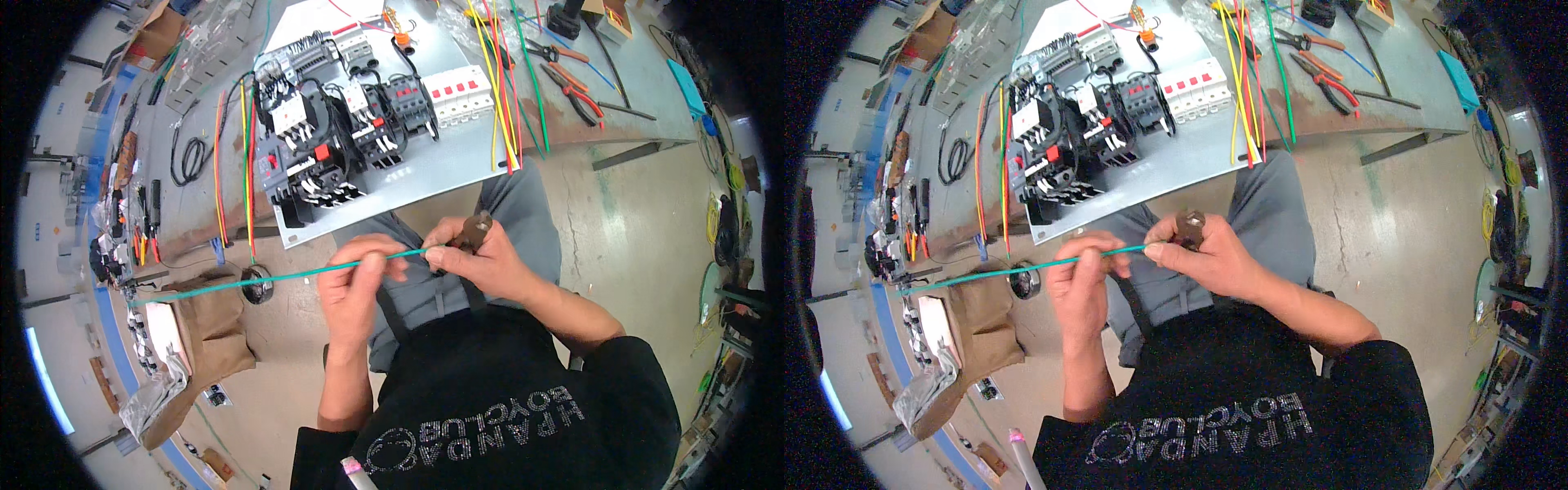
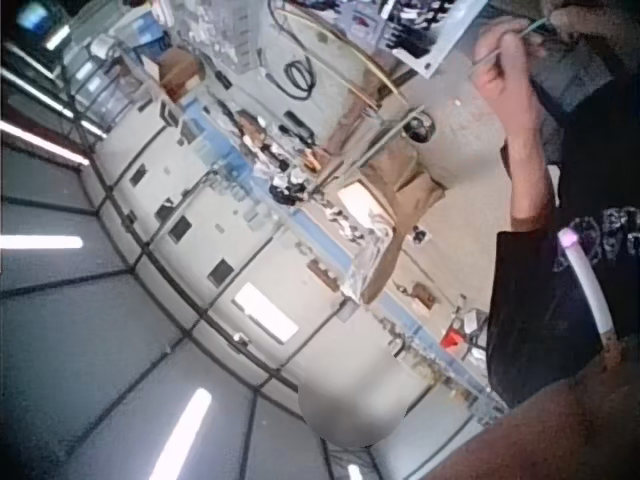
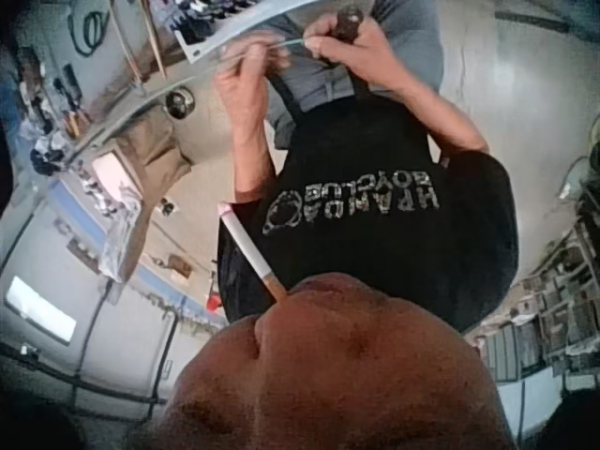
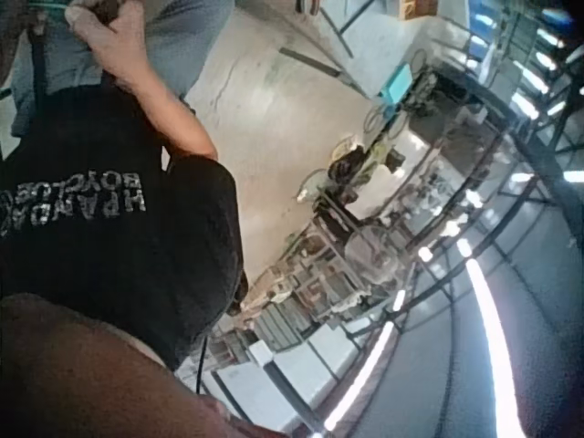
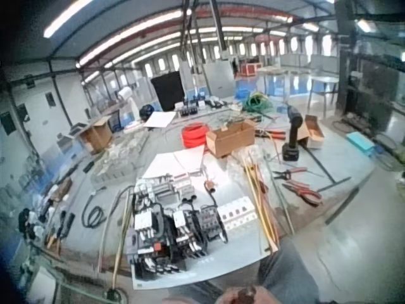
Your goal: The person strips insulation from multiple colored wires using a wire stripper and arranges them on a DIN rail-mounted electrical panel. They handle green, red, yellow, and blue wires, cutting and preparing each for connection.
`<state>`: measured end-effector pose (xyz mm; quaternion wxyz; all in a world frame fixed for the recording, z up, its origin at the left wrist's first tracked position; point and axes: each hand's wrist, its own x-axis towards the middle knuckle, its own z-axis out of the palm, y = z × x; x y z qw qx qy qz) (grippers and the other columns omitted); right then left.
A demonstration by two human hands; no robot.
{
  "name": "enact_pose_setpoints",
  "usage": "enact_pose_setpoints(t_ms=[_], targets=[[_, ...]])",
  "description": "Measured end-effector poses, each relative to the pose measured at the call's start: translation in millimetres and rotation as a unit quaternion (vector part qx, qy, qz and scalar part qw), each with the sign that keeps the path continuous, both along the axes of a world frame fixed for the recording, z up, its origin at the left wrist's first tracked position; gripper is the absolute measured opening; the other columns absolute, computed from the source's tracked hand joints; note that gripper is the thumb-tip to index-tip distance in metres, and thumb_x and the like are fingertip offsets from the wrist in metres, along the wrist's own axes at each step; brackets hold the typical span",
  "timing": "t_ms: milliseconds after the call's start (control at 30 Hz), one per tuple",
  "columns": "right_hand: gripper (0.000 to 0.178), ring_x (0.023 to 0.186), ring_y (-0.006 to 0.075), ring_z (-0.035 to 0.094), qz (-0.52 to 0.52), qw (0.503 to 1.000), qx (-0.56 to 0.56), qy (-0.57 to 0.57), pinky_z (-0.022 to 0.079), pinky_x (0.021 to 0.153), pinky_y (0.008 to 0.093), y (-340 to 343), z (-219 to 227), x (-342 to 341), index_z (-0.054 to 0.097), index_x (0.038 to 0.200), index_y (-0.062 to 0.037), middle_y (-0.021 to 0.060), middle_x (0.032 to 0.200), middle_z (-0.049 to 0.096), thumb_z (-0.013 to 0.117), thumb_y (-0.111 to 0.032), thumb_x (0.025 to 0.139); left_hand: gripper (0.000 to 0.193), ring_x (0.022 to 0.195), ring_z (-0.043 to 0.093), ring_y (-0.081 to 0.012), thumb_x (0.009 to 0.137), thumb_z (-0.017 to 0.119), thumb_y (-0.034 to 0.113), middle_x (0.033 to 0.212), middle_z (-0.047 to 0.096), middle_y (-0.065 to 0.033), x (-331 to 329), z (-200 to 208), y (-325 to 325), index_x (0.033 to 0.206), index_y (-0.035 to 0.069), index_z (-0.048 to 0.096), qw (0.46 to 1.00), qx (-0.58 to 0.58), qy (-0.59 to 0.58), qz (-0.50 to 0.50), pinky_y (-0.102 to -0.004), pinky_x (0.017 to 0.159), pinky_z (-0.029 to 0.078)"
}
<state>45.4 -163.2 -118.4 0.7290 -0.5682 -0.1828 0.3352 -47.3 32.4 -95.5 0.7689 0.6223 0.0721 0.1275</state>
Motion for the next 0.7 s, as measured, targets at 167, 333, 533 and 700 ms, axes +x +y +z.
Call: enact_pose_setpoints(t_ms=[167,333,533,700], targets=[[0.014,0.078,0.0081,0.057,-0.034,0.995,0.009,-0.091,0.045,0.067,0.0255,-4,1,-1,0.068,0.100,0.0005,0.0032,0.091,0.065,0.069,-0.014,0.098,0.026,0.082,0.068,-0.0212,0.101,0.063,0.017,0.107,0.066,-0.0173,8,1,-17,0.110,-0.007,0.070,0.998,0.047,0.001,-0.040,-0.0329,0.069,0.056],[0.012,0.075,0.0144,0.061,-0.078,0.970,0.006,-0.232,0.048,0.067,0.0286,-6,5,2,0.069,0.100,-0.0012,0.0063,0.085,0.066,0.073,-0.010,0.093,0.029,0.080,0.067,-0.0207,0.102,0.063,0.019,0.108,0.066,-0.0173,8,-1,-18,0.111,-0.007,0.070,0.998,0.049,0.001,-0.047,-0.0314,0.070,0.055],[0.014,0.075,0.0191,0.064,-0.098,0.955,0.033,-0.279,0.050,0.066,0.0312,-5,7,2,0.070,0.099,-0.0014,0.0084,0.085,0.067,0.077,-0.005,0.088,0.020,0.084,0.069,-0.0191,0.095,0.068,0.004,0.109,0.066,-0.0164,6,1,-21,0.111,-0.006,0.071,0.997,0.051,-0.021,-0.058,-0.0289,0.073,0.057],[0.018,0.073,0.0249,0.064,-0.131,0.921,0.036,-0.366,0.051,0.064,0.0337,-2,16,2,0.069,0.097,-0.0024,0.0095,0.084,0.067,0.080,-0.005,0.083,0.021,0.083,0.070,-0.0175,0.089,0.072,-0.006,0.106,0.068,-0.0155,3,3,-26,0.110,-0.004,0.073,0.993,0.103,-0.040,-0.036,-0.0261,0.072,0.057]])
